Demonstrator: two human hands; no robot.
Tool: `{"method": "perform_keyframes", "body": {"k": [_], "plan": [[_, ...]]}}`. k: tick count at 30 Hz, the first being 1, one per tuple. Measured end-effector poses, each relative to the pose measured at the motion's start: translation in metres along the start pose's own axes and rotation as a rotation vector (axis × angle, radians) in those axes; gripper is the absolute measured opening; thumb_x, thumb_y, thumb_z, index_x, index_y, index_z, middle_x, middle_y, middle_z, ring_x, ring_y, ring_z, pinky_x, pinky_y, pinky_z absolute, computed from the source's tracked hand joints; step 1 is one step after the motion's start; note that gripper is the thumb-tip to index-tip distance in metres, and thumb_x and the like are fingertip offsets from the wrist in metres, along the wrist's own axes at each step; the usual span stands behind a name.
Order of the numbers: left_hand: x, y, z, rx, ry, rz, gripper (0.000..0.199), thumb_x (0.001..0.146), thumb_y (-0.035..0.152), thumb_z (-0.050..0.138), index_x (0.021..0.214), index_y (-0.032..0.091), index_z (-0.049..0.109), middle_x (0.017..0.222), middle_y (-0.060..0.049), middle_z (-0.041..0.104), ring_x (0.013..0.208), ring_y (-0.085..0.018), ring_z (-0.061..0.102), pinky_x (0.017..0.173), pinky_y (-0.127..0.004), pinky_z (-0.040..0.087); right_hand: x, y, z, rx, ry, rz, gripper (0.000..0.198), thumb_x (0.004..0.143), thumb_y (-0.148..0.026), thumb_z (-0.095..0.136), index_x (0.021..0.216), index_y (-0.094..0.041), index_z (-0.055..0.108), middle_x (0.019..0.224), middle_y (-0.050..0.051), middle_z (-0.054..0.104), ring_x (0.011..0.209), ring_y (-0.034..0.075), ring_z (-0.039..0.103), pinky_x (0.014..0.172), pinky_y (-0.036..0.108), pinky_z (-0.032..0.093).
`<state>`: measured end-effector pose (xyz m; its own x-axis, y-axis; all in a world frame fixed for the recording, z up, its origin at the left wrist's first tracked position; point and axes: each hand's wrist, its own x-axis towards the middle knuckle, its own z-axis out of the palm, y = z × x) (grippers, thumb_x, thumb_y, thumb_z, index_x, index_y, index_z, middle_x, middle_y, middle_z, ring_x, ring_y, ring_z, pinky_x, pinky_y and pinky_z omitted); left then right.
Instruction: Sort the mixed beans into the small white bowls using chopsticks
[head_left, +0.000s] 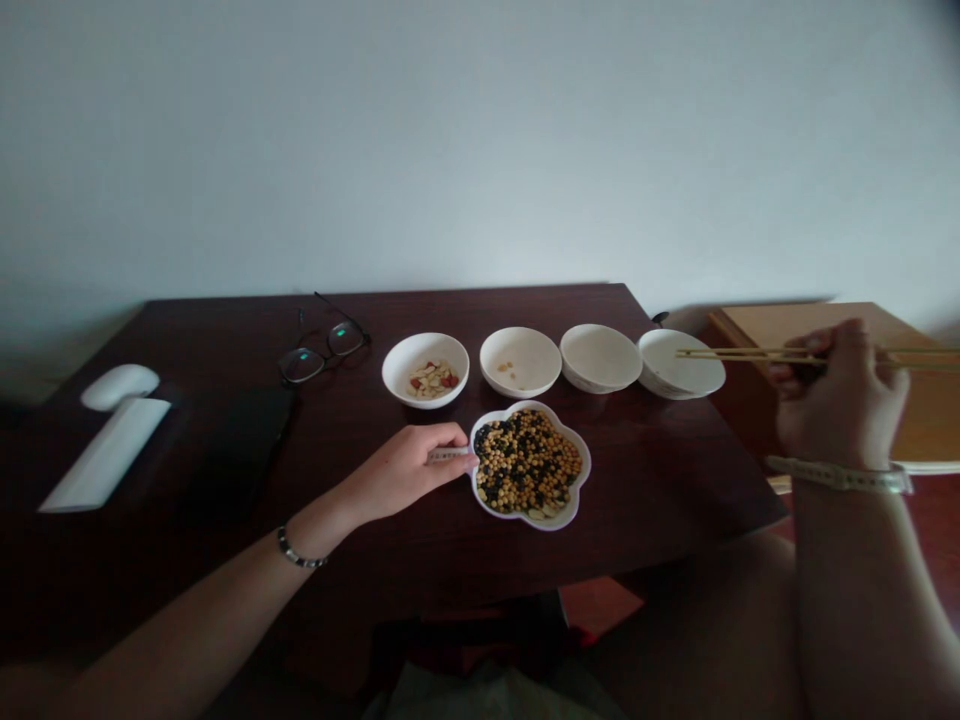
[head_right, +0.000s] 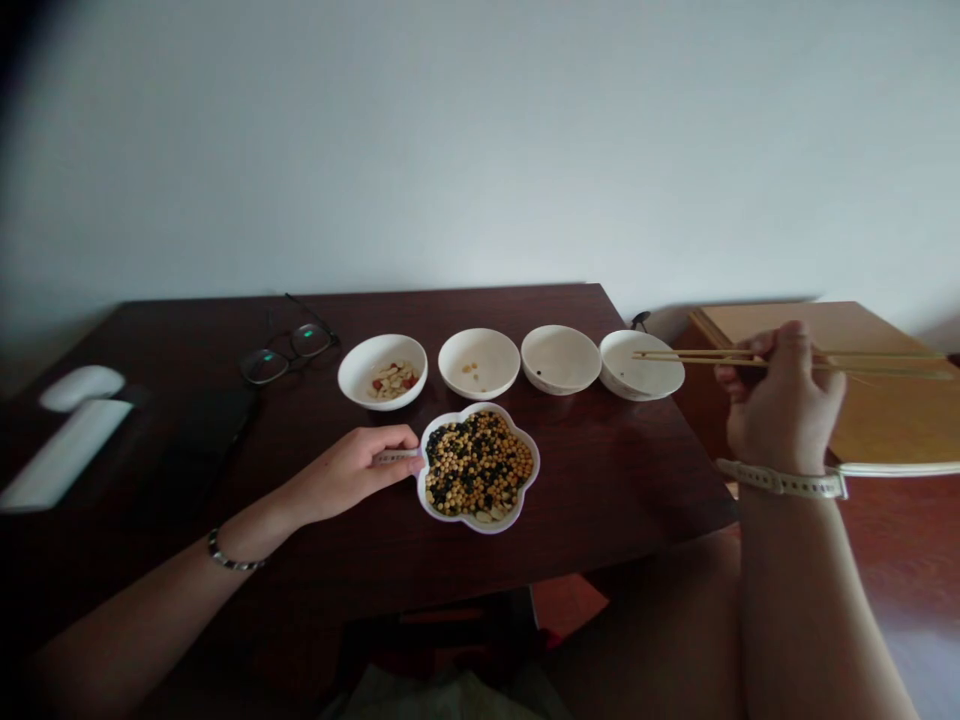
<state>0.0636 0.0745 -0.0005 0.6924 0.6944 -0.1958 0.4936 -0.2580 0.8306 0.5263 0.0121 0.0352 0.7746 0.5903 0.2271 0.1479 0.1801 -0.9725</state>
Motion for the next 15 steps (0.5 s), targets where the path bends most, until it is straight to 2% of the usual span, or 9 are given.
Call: {"method": "perform_keyframes", "body": {"k": [2,4,9,13,15], "plan": [[0.000,0.000,0.000,-0.005,0.001,0.002,0.039,0.106,0.057,0.064,0.096,0.019,0.070,0.079,0.003,0.061,0.074,-0.014,0.053,0.067,-0.026,0.037,-0.003,0.004,0.000,-0.042,0.095,-0.074,0.037,0.105,-0.037,0.065,0.072,-0.024,0.056,0.076,0.002,0.056,0.055,0.013,0.053,0.046,0.028,0.035],[0.001,0.000,0.000,-0.010,0.000,0.004,0.040,0.105,0.057,0.064,0.096,0.019,0.071,0.080,0.003,0.062,0.074,-0.015,0.054,0.068,-0.026,0.038,-0.007,0.007,0.001,-0.092,0.075,-0.118,0.035,0.105,-0.034,0.066,0.073,-0.022,0.062,0.074,0.003,0.060,0.051,0.012,0.054,0.046,0.028,0.037],[0.001,0.001,0.000,-0.006,-0.002,0.004,0.038,0.106,0.056,0.064,0.097,0.019,0.071,0.080,0.002,0.064,0.074,-0.015,0.055,0.067,-0.026,0.038,-0.004,0.009,0.003,-0.142,0.083,-0.219,0.038,0.109,-0.020,0.055,0.072,-0.019,0.064,0.062,0.001,0.058,0.042,0.011,0.054,0.043,0.029,0.035],[0.001,0.002,0.000,-0.004,0.000,0.007,0.038,0.105,0.055,0.064,0.097,0.019,0.071,0.080,0.002,0.064,0.074,-0.015,0.055,0.068,-0.026,0.038,-0.007,0.006,0.014,0.035,0.087,-0.216,0.040,0.108,-0.015,0.053,0.069,-0.021,0.062,0.063,0.001,0.057,0.044,0.012,0.056,0.042,0.029,0.033],[0.001,0.001,0.000,-0.006,0.000,0.010,0.038,0.105,0.055,0.064,0.097,0.019,0.071,0.080,0.002,0.064,0.075,-0.015,0.056,0.068,-0.026,0.039,-0.017,0.002,0.026,0.171,0.015,-0.163,0.037,0.105,-0.020,0.061,0.068,-0.020,0.061,0.067,0.002,0.058,0.048,0.011,0.056,0.042,0.028,0.032]]}}
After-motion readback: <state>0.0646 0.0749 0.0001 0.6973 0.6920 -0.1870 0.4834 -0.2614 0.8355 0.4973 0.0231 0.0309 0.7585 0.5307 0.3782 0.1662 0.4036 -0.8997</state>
